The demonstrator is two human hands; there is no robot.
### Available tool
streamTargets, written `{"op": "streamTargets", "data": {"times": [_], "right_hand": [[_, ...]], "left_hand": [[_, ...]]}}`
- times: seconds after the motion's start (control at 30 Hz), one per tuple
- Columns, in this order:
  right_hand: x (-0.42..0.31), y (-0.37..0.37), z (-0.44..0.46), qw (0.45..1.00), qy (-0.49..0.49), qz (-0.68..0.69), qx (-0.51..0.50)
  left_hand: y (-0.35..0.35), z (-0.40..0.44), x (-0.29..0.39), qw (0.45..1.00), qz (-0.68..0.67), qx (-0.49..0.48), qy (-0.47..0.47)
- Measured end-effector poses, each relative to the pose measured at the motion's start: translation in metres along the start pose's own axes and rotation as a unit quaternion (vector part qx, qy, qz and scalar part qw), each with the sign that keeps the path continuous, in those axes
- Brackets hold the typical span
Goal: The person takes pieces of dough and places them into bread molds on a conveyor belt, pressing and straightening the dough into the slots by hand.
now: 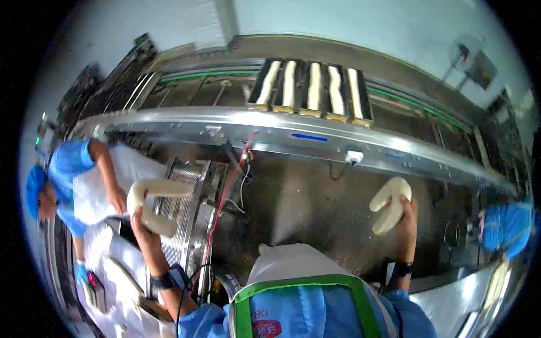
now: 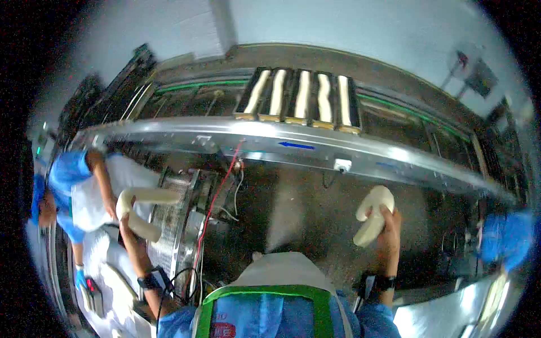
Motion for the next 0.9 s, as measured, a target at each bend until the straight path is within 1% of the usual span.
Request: {"op": "streamTargets", "data": {"times": [0.07, 0.1, 0.13, 0.17, 0.2, 0.23, 0.27, 0.3, 0.33, 0.37, 0.43, 0.47, 0.5, 0.53, 0.57, 0.6, 0.63, 0.67, 0.7, 0.77, 0.83, 0.87, 0.9], "right_hand": [[0.014, -0.021, 0.007, 0.998, -0.002, 0.010, 0.062], [0.022, -0.032, 0.018, 0.999, -0.008, 0.012, 0.051], [0.030, -0.044, 0.029, 0.999, -0.014, 0.014, 0.039], [0.030, -0.050, 0.039, 1.000, -0.011, 0.009, -0.004], [0.033, -0.060, 0.052, 0.999, -0.008, 0.027, -0.026], [0.032, -0.069, 0.071, 0.998, -0.005, 0.045, -0.046], [0.034, -0.079, 0.082, 0.997, -0.010, 0.031, -0.072], [0.037, -0.079, 0.097, 0.995, -0.020, 0.017, -0.097], [0.016, -0.059, 0.078, 0.994, -0.032, 0.006, -0.103], [0.007, -0.048, 0.079, 0.992, -0.033, -0.008, -0.123], [-0.007, -0.041, 0.069, 0.996, -0.033, -0.042, -0.067], [-0.004, -0.044, 0.077, 0.993, -0.052, -0.036, -0.103], [-0.008, -0.036, 0.076, 0.991, -0.052, -0.043, -0.113], [-0.017, -0.018, 0.060, 0.994, -0.045, -0.011, -0.096], [-0.020, -0.012, 0.055, 0.996, -0.040, 0.017, -0.082], [-0.020, -0.010, 0.059, 0.988, -0.032, 0.023, -0.146], [-0.024, -0.003, 0.054, 0.988, -0.030, 0.019, -0.149], [-0.028, 0.003, 0.051, 0.990, -0.022, 0.017, -0.136], [-0.033, 0.010, 0.046, 0.992, -0.013, 0.011, -0.123], [-0.043, 0.018, 0.037, 0.992, -0.018, -0.011, -0.123], [-0.044, 0.029, 0.034, 0.978, -0.020, 0.006, -0.209], [-0.045, 0.032, 0.032, 0.978, -0.020, 0.005, -0.207], [-0.048, 0.037, 0.030, 0.982, -0.019, -0.002, -0.189]], "left_hand": [[0.009, -0.018, -0.003, 0.999, 0.028, -0.013, 0.035], [0.016, -0.026, -0.005, 0.997, 0.053, -0.008, 0.054], [0.018, -0.034, -0.005, 0.986, 0.139, -0.027, 0.086], [0.022, -0.040, -0.006, 0.967, 0.227, -0.044, 0.105], [0.036, -0.048, -0.012, 0.982, 0.165, -0.004, 0.092], [0.068, -0.059, -0.011, 0.983, 0.164, 0.001, 0.082], [0.081, -0.062, -0.015, 0.985, 0.158, -0.011, 0.064], [0.092, -0.068, -0.021, 0.988, 0.145, 0.005, 0.043], [0.077, -0.059, -0.028, 0.987, 0.146, -0.018, 0.060], [0.080, -0.062, -0.027, 0.993, 0.111, -0.025, 0.043], [0.063, -0.072, -0.018, 0.995, 0.088, -0.023, 0.033], [0.057, -0.076, -0.015, 0.995, 0.094, -0.033, 0.030], [0.052, -0.081, -0.014, 0.993, 0.102, -0.047, 0.025], [0.043, -0.081, 0.009, 0.989, 0.134, -0.064, 0.016], [0.031, -0.087, 0.015, 0.990, 0.130, -0.059, 0.020], [0.022, -0.092, 0.020, 0.983, 0.159, -0.093, 0.011], [0.012, -0.097, 0.025, 0.974, 0.190, -0.126, -0.001], [0.004, -0.107, 0.032, 0.973, 0.186, -0.137, -0.016], [-0.015, -0.112, 0.036, 0.954, 0.259, -0.139, -0.057], [-0.056, -0.127, 0.039, 0.929, 0.332, -0.120, -0.106], [-0.121, -0.141, 0.019, 0.909, 0.387, -0.061, -0.143], [-0.176, -0.141, 0.001, 0.831, 0.543, -0.050, -0.112], [-0.212, -0.145, -0.013, 0.732, 0.672, -0.060, -0.095]]}}
Point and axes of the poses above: each hand's wrist, its own z-axis towards the middle knuckle, its own y-axis out of the palm, x = y × z, the point moved 5 cm from there along z, towards the middle knuckle, and after that the axes turned 11 degrees about -z, right-handed, at the moved point
